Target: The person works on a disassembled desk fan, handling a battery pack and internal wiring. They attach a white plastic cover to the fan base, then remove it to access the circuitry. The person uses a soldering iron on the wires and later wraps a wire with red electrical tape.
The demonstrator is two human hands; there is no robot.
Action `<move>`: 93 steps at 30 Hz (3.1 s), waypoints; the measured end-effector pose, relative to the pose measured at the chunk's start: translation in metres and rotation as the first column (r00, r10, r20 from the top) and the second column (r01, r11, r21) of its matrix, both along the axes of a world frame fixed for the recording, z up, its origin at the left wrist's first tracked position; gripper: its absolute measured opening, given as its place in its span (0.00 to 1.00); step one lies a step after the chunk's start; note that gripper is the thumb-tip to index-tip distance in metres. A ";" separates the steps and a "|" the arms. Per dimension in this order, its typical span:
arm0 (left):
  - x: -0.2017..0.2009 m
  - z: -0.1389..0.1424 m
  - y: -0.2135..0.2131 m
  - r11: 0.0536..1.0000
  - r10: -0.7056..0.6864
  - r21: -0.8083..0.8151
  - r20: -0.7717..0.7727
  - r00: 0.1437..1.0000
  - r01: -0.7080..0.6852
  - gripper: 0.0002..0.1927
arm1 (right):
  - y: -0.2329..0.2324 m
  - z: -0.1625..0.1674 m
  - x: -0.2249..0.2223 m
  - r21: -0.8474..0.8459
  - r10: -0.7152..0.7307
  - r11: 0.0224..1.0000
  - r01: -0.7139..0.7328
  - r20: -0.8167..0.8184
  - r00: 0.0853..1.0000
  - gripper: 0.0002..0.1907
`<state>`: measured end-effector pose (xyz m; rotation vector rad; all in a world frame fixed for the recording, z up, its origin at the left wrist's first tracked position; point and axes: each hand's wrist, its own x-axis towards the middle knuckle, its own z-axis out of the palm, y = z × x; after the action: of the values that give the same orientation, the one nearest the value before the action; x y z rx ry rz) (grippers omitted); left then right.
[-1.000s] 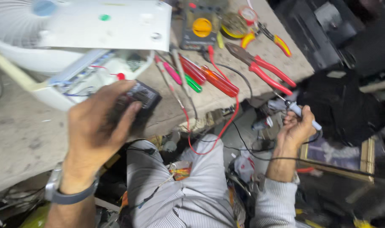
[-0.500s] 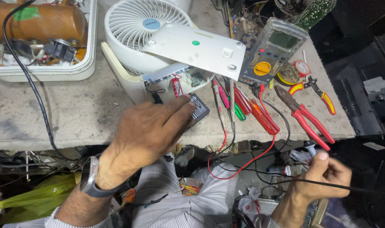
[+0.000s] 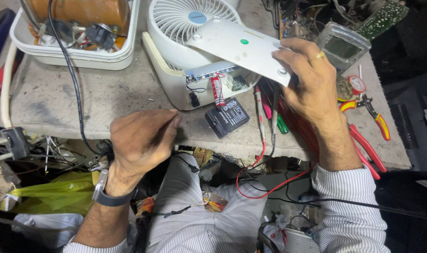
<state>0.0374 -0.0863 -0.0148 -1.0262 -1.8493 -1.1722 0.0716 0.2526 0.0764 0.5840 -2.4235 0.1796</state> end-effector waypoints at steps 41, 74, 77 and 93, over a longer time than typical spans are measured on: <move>-0.091 0.052 0.026 0.941 -0.175 -0.265 0.150 0.973 0.210 0.29 | 0.010 -0.024 -0.012 0.099 -0.001 0.995 0.027 -0.254 0.967 0.17; -0.086 0.017 0.019 0.942 -0.253 -0.167 0.216 0.943 0.291 0.24 | 0.003 -0.027 -0.016 0.025 0.040 0.999 -0.035 -0.287 0.957 0.21; -0.087 0.014 0.019 0.941 -0.252 -0.164 0.240 0.938 0.295 0.25 | 0.005 -0.029 -0.016 0.017 0.020 1.000 -0.016 -0.276 0.961 0.22; -0.084 0.008 0.011 0.928 -0.317 -0.141 0.190 0.929 0.346 0.26 | 0.002 -0.034 -0.013 0.014 0.026 1.000 -0.023 -0.290 0.957 0.18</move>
<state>-0.0469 -0.0751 -0.0070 -1.4238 -1.9843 -1.3432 0.0582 0.2546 0.0420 0.6010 -2.1346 0.0846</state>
